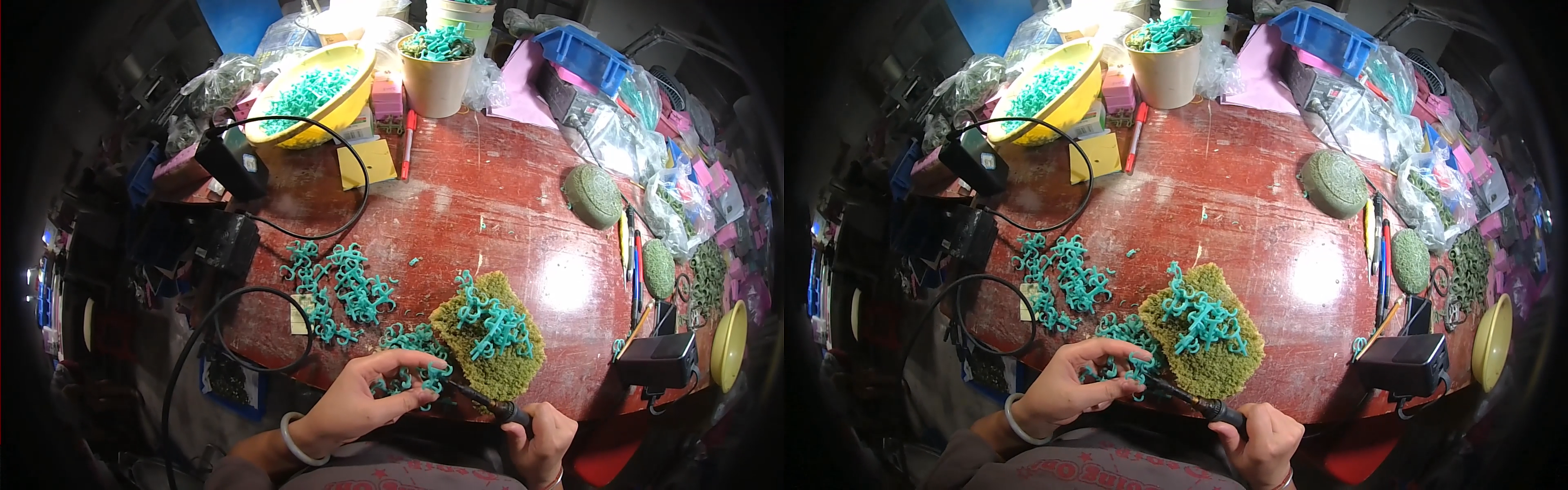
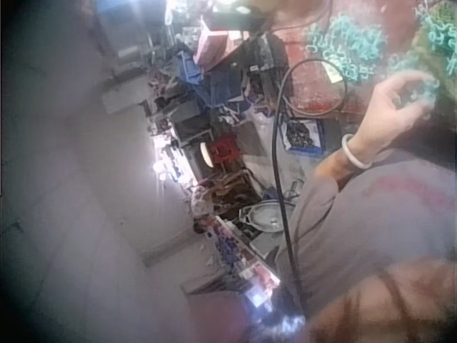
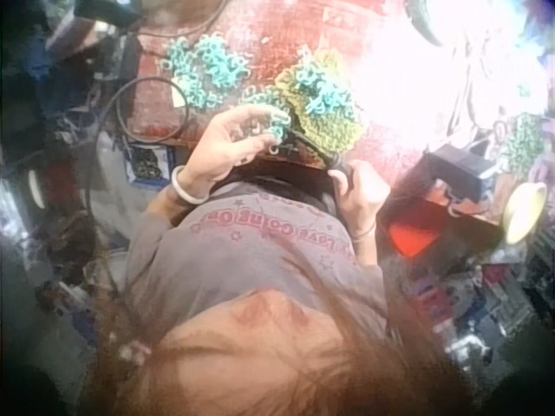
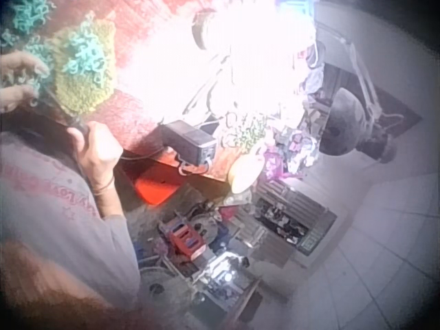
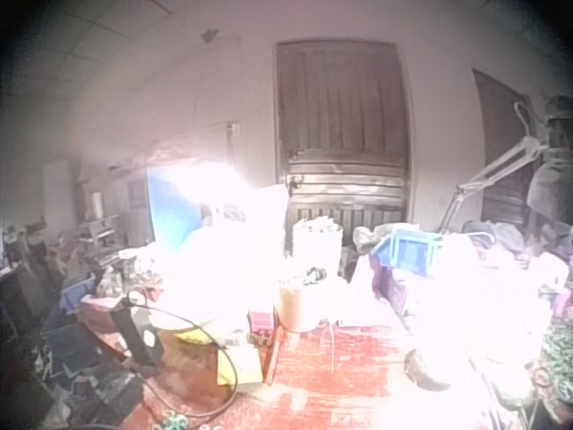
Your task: The person uses a heated tool to fuse small green wax components onto a central wax tree resting on a sponge. They pick up individual pieces by hand and melt them into place to build the tree structure.
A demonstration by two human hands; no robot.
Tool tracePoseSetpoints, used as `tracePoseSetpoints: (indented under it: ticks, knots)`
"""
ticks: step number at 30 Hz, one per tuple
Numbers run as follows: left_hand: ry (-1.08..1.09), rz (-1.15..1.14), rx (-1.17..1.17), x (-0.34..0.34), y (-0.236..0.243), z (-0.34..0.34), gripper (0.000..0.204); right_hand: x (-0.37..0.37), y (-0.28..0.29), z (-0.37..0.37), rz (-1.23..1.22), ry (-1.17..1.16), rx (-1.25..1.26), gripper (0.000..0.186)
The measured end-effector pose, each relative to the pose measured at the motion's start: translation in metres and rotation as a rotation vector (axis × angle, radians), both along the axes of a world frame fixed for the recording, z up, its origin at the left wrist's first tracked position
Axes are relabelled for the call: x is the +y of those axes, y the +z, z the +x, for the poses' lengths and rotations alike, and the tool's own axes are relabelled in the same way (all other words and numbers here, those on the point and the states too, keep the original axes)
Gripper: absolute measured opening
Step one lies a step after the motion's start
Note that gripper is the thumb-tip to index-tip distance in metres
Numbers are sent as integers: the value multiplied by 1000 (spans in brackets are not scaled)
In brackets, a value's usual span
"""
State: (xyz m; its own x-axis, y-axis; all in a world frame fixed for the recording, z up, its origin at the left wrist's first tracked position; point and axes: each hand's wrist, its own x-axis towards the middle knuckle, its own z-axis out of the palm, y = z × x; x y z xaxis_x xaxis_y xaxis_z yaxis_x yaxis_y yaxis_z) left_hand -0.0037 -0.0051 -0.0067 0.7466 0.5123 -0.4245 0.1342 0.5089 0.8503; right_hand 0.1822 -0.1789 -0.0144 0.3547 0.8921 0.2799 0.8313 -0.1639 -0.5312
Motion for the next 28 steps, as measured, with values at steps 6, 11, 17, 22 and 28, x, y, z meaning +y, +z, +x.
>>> tracePoseSetpoints:
  ticks: [6,11,17,22,28]
  knots:
    - [-17,-18,37,1,6,0,34,-1,-1,-1,0,-1,-14,31]
    - [-37,11,51,2,7,1,34,-1,4,-1,20,12,43,29]
    - [-39,14,43,2,6,1,34,4,3,-4,18,18,65,28]
    - [-39,12,31,2,6,1,34,4,4,-4,7,22,73,28]
    - [-22,7,24,1,4,-2,35,6,0,-5,-13,27,43,28]
